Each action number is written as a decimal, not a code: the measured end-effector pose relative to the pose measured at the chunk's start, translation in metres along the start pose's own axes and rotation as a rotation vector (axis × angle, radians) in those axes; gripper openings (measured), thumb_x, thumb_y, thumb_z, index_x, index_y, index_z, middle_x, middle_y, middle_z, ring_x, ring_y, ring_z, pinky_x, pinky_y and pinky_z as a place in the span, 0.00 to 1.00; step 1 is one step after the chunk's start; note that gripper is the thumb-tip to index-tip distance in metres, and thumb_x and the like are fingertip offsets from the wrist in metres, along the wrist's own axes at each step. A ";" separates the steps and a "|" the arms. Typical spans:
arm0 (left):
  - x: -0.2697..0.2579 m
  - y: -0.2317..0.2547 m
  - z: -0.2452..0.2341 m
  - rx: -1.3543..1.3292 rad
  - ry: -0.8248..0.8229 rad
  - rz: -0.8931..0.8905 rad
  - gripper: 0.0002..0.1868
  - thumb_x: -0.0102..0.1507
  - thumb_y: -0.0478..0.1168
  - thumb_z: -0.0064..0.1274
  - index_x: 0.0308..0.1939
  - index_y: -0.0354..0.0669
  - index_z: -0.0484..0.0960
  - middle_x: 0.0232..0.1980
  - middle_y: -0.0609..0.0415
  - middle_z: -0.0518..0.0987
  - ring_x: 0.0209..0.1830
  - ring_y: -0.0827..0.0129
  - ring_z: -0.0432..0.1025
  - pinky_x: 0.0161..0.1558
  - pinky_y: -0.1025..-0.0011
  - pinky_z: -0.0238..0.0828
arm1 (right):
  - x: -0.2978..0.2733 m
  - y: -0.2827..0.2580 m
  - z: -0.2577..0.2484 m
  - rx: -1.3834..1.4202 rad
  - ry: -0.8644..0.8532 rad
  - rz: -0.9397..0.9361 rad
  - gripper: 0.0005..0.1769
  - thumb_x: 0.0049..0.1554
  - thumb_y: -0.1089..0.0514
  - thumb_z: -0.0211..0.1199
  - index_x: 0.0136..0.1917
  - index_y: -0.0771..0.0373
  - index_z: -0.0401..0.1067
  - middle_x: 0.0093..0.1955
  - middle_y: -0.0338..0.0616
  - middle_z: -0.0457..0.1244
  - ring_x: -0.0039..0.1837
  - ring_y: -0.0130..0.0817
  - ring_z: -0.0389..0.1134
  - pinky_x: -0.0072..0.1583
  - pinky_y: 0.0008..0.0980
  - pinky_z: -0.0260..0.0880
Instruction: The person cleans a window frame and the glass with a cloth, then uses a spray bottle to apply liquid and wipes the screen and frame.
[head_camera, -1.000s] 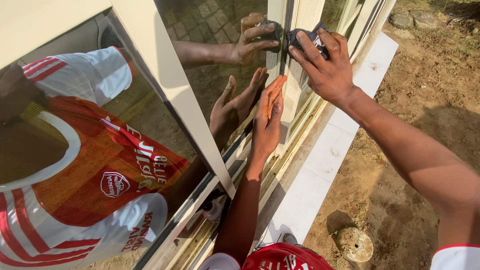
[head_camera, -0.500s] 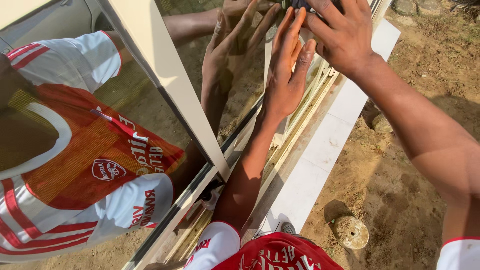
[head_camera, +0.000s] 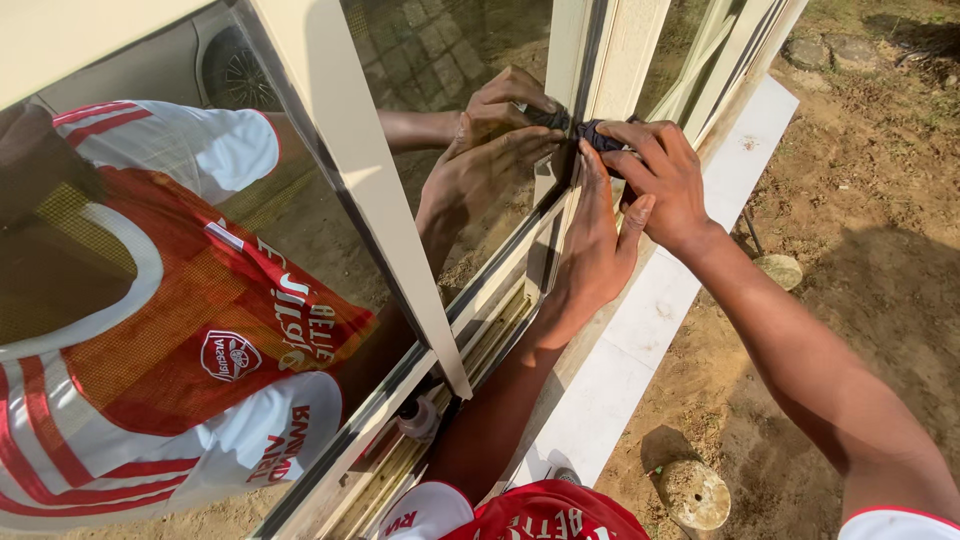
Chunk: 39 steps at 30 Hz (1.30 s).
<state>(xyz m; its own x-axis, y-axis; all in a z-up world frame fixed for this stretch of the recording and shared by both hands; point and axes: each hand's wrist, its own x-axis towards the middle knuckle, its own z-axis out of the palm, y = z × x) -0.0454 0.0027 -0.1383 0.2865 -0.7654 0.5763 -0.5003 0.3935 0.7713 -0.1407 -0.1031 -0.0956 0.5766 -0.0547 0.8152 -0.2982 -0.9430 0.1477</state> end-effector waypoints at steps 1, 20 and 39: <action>0.010 0.005 0.001 0.021 0.039 0.122 0.48 0.75 0.57 0.36 0.82 0.26 0.30 0.85 0.26 0.38 0.87 0.38 0.39 0.83 0.54 0.46 | 0.008 0.005 -0.007 0.045 0.048 0.016 0.17 0.57 0.66 0.68 0.60 0.59 0.77 0.69 0.48 0.62 0.67 0.49 0.64 0.63 0.42 0.69; 0.008 0.020 0.010 0.265 0.137 0.140 0.47 0.75 0.60 0.34 0.83 0.26 0.37 0.87 0.28 0.36 0.90 0.38 0.34 0.86 0.48 0.39 | -0.022 -0.035 0.001 0.326 0.307 0.238 0.18 0.73 0.55 0.55 0.70 0.66 0.72 0.64 0.54 0.61 0.70 0.50 0.65 0.78 0.48 0.67; 0.005 0.028 0.023 0.128 0.164 0.191 0.56 0.71 0.65 0.42 0.82 0.29 0.31 0.86 0.27 0.29 0.88 0.36 0.32 0.81 0.49 0.52 | -0.006 -0.033 0.021 0.450 0.479 0.372 0.15 0.75 0.55 0.59 0.72 0.54 0.75 0.63 0.47 0.61 0.63 0.36 0.64 0.64 0.33 0.69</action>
<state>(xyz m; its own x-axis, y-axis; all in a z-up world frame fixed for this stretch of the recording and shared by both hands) -0.0765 -0.0016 -0.1198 0.3002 -0.5873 0.7517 -0.6538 0.4471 0.6105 -0.1187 -0.0781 -0.1174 0.0745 -0.3434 0.9362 -0.0101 -0.9390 -0.3437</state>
